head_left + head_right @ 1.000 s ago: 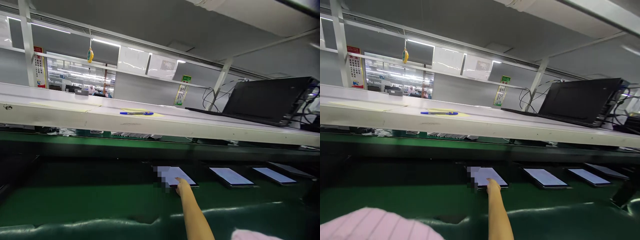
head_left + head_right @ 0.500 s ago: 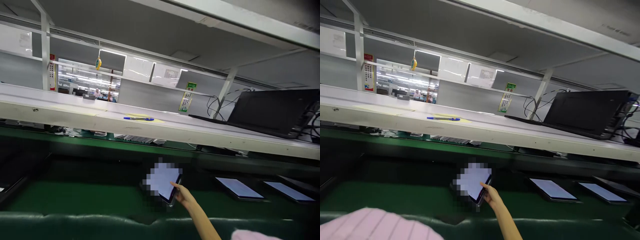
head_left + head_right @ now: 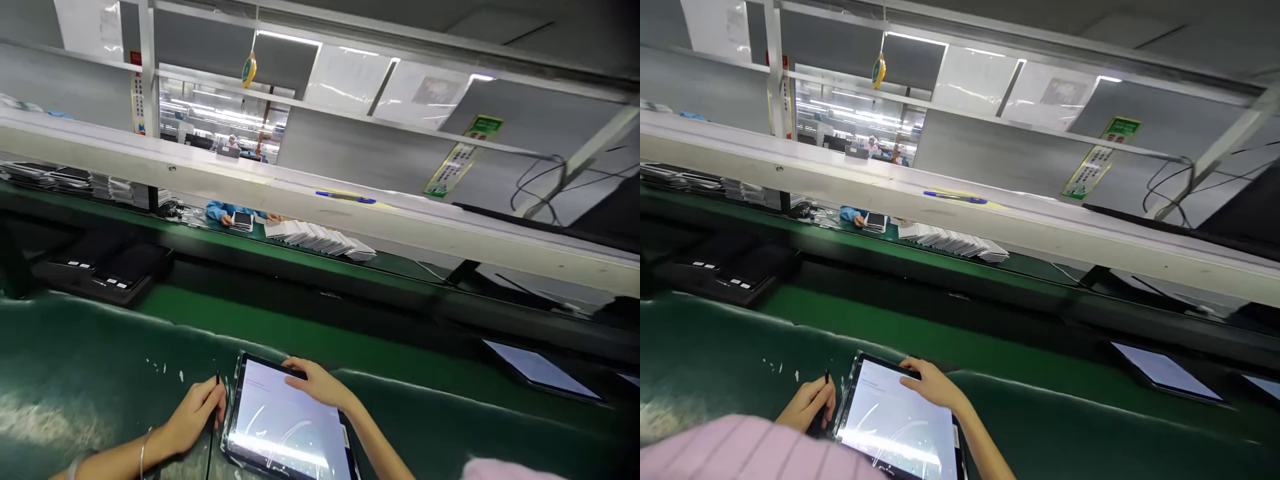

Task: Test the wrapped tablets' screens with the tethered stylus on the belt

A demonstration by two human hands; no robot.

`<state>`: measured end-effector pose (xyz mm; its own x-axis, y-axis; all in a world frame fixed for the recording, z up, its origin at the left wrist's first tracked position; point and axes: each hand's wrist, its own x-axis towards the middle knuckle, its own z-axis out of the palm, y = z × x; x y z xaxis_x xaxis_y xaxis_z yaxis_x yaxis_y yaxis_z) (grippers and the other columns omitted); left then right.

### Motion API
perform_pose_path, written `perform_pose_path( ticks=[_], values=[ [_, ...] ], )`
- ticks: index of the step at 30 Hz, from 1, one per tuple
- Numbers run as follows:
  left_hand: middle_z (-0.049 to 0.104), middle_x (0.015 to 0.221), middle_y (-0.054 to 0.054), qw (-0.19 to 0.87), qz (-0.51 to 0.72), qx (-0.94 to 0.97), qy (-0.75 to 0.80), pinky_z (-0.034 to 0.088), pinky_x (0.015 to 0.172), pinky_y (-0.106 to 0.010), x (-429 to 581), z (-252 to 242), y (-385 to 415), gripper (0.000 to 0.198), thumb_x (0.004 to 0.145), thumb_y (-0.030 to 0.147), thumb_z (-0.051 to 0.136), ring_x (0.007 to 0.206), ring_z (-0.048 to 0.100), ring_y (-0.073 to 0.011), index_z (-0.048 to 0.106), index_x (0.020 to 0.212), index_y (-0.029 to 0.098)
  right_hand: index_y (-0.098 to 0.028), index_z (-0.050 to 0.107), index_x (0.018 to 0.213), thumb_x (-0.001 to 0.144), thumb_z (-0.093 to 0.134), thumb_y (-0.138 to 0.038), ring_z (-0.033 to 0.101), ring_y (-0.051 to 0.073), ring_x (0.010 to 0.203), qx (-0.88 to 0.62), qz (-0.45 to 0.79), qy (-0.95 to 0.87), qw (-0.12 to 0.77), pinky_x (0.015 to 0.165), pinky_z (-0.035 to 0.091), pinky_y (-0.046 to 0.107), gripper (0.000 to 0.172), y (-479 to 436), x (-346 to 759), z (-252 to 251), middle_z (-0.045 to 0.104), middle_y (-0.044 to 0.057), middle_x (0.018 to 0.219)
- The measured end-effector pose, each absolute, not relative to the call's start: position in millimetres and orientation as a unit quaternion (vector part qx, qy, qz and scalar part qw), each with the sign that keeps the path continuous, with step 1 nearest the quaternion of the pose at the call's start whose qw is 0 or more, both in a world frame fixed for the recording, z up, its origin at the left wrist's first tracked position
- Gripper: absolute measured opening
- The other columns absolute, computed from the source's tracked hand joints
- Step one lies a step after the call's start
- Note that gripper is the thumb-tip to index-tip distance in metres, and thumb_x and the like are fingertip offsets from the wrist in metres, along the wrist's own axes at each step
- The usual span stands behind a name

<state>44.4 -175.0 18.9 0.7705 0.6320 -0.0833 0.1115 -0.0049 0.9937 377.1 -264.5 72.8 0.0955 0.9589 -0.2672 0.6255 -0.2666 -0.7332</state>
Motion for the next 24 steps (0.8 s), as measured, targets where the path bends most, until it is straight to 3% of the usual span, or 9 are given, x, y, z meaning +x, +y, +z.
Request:
perform_pose_path(
  ticks=[2, 3, 5, 7, 8, 10, 11, 15, 24],
  values=[
    [0.063, 0.067, -0.002, 0.647, 0.231, 0.680, 0.255, 0.051, 0.065, -0.038, 47.0, 12.7, -174.4, 0.067, 0.092, 0.088, 0.040, 0.061, 0.061, -0.0225, 0.054, 0.073, 0.025, -0.022, 0.057, 0.150, 0.099, 0.054, -0.054, 0.033, 0.035, 0.154, -0.728, 0.285, -0.577, 0.238, 0.128, 0.018, 0.060, 0.059, -279.3, 354.1, 63.6, 0.050, 0.014, 0.160],
    [0.063, 0.067, -0.002, 0.646, 0.241, 0.681, 0.246, 0.051, 0.065, -0.037, 48.8, 10.5, -173.5, 0.066, 0.094, 0.086, 0.040, 0.060, 0.060, -0.0220, 0.054, 0.073, 0.025, -0.024, 0.054, 0.153, 0.102, 0.049, -0.054, 0.019, 0.036, 0.160, -0.740, 0.238, -0.583, 0.236, 0.129, 0.011, 0.063, 0.059, -288.4, 344.7, 58.2, 0.040, 0.012, 0.167],
    [0.063, 0.067, -0.002, 0.644, 0.250, 0.685, 0.232, 0.050, 0.063, -0.036, 51.0, 7.8, -171.7, 0.065, 0.096, 0.083, 0.041, 0.061, 0.060, -0.0213, 0.054, 0.073, 0.024, -0.030, 0.064, 0.144, 0.105, 0.046, -0.054, 0.009, 0.037, 0.162, -0.753, 0.140, -0.602, 0.226, 0.128, 0.013, 0.067, 0.049, -306.4, 330.9, 46.7, 0.034, 0.006, 0.171],
    [0.063, 0.067, -0.003, 0.643, 0.251, 0.688, 0.224, 0.049, 0.063, -0.034, 50.3, 7.3, -170.8, 0.064, 0.098, 0.080, 0.041, 0.061, 0.059, -0.0206, 0.055, 0.074, 0.023, -0.031, 0.079, 0.114, 0.106, 0.046, -0.050, 0.018, 0.039, 0.160, -0.747, 0.072, -0.616, 0.239, 0.124, 0.025, 0.068, 0.039, -320.3, 323.5, 36.3, 0.046, 0.002, 0.165],
    [0.064, 0.067, -0.003, 0.642, 0.251, 0.690, 0.223, 0.048, 0.063, -0.034, 49.2, 7.8, -170.7, 0.064, 0.099, 0.079, 0.041, 0.061, 0.059, -0.0201, 0.055, 0.074, 0.022, -0.030, 0.081, 0.093, 0.107, 0.044, -0.047, 0.026, 0.039, 0.157, -0.740, 0.051, -0.618, 0.262, 0.121, 0.031, 0.068, 0.042, -324.9, 321.7, 32.4, 0.055, 0.002, 0.158],
    [0.064, 0.068, -0.003, 0.639, 0.249, 0.692, 0.225, 0.047, 0.064, -0.032, 46.1, 9.7, -170.6, 0.063, 0.101, 0.077, 0.041, 0.061, 0.058, -0.0189, 0.056, 0.075, 0.021, -0.025, 0.067, 0.064, 0.108, 0.043, -0.043, 0.044, 0.038, 0.145, -0.725, 0.013, -0.605, 0.329, 0.112, 0.043, 0.063, 0.054, -329.0, 321.0, 28.0, 0.072, 0.006, 0.135],
    [0.064, 0.069, -0.002, 0.637, 0.249, 0.693, 0.228, 0.047, 0.064, -0.032, 44.7, 10.9, -170.6, 0.063, 0.101, 0.076, 0.041, 0.061, 0.058, -0.0184, 0.057, 0.076, 0.021, -0.024, 0.062, 0.059, 0.108, 0.043, -0.041, 0.051, 0.036, 0.136, -0.719, -0.005, -0.590, 0.368, 0.107, 0.047, 0.060, 0.055, -329.0, 321.7, 27.3, 0.077, 0.007, 0.124],
    [0.063, 0.070, -0.002, 0.635, 0.243, 0.694, 0.236, 0.047, 0.065, -0.030, 41.6, 13.5, -169.6, 0.063, 0.103, 0.075, 0.040, 0.062, 0.058, -0.0176, 0.057, 0.078, 0.020, -0.025, 0.073, 0.081, 0.107, 0.049, -0.038, 0.059, 0.031, 0.117, -0.703, -0.057, -0.531, 0.469, 0.097, 0.051, 0.052, 0.038, -327.7, 330.6, 28.5, 0.079, 0.008, 0.106],
    [0.065, 0.073, -0.002, 0.645, 0.213, 0.690, 0.249, 0.047, 0.066, -0.030, 39.6, 7.9, -168.7, 0.060, 0.106, 0.068, 0.040, 0.064, 0.061, -0.0177, 0.059, 0.079, 0.019, -0.025, 0.078, 0.105, 0.108, 0.047, -0.031, 0.058, 0.031, 0.117, -0.724, -0.093, -0.498, 0.468, 0.100, 0.047, 0.054, 0.031, -353.4, 346.2, 28.0, 0.078, 0.008, 0.109]
  ],
)
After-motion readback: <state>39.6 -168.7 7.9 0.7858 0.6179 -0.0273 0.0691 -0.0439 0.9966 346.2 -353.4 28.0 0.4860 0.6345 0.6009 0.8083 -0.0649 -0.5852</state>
